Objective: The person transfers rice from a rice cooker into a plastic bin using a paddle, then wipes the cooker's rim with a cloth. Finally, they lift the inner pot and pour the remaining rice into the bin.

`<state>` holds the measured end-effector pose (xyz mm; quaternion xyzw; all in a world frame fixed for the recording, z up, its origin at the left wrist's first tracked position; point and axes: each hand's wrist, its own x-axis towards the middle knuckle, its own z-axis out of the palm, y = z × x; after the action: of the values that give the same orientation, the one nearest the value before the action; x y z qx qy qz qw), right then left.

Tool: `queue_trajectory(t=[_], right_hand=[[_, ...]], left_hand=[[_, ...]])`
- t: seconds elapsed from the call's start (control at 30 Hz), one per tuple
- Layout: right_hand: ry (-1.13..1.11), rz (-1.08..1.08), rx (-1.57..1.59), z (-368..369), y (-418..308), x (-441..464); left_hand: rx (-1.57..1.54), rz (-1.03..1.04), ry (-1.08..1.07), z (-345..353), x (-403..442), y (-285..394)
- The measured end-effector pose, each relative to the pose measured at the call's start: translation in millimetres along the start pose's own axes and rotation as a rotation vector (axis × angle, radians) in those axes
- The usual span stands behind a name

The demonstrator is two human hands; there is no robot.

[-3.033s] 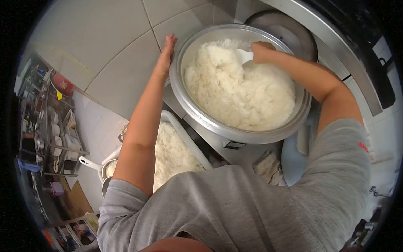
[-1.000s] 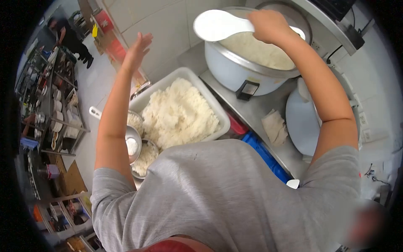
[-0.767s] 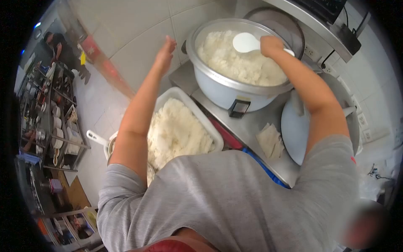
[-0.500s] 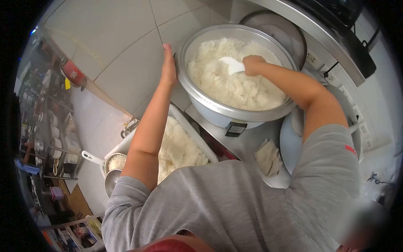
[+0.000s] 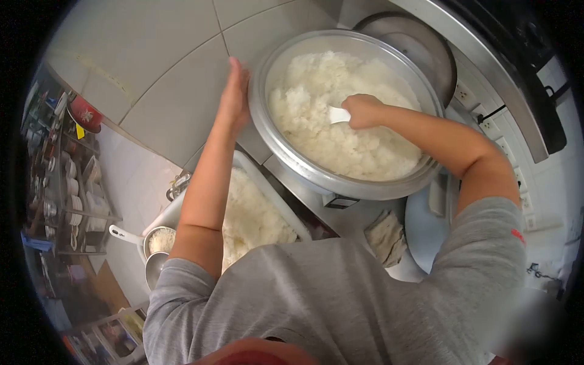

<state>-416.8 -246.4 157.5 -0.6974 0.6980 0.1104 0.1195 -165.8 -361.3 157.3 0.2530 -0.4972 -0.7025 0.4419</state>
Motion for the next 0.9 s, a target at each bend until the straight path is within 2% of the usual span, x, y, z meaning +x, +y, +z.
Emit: queue_trajectory(t=[0.07,0.17,0.27,0.47,0.63,0.73,0.83,0.9], right_hand=[[0.029,-0.029,-0.055,-1.3,7.5,11.1],[0.075,-0.117,-0.144,-4.6,12.8,27.9],[0.131,-0.213,-0.23,-10.9,13.3,46.8],[0.241,-0.361,-0.294,-16.7,23.5,58.0],[0.382,-0.387,-0.238,2.7,30.5,44.1],[0.481,-0.479,-0.228,7.7,36.2,44.1],[0.376,-0.386,-0.204,8.4,36.1,57.5],[0.248,-0.343,-0.078,15.7,34.8,61.3]], left_hand=[[0.162,0.008,0.087,-9.4,16.7,-3.5],[0.152,-0.109,-0.016,-35.6,45.5,-19.6],[0.215,-0.118,-0.086,-27.1,48.6,-23.1],[0.021,0.002,0.098,-18.1,55.7,-29.3],[0.067,0.008,0.176,-17.1,56.0,-29.9],[0.057,-0.035,0.186,-19.3,57.0,-33.0],[0.006,-0.074,0.157,-22.1,60.9,-29.8],[0.015,-0.077,0.14,-25.2,62.3,-30.6]])
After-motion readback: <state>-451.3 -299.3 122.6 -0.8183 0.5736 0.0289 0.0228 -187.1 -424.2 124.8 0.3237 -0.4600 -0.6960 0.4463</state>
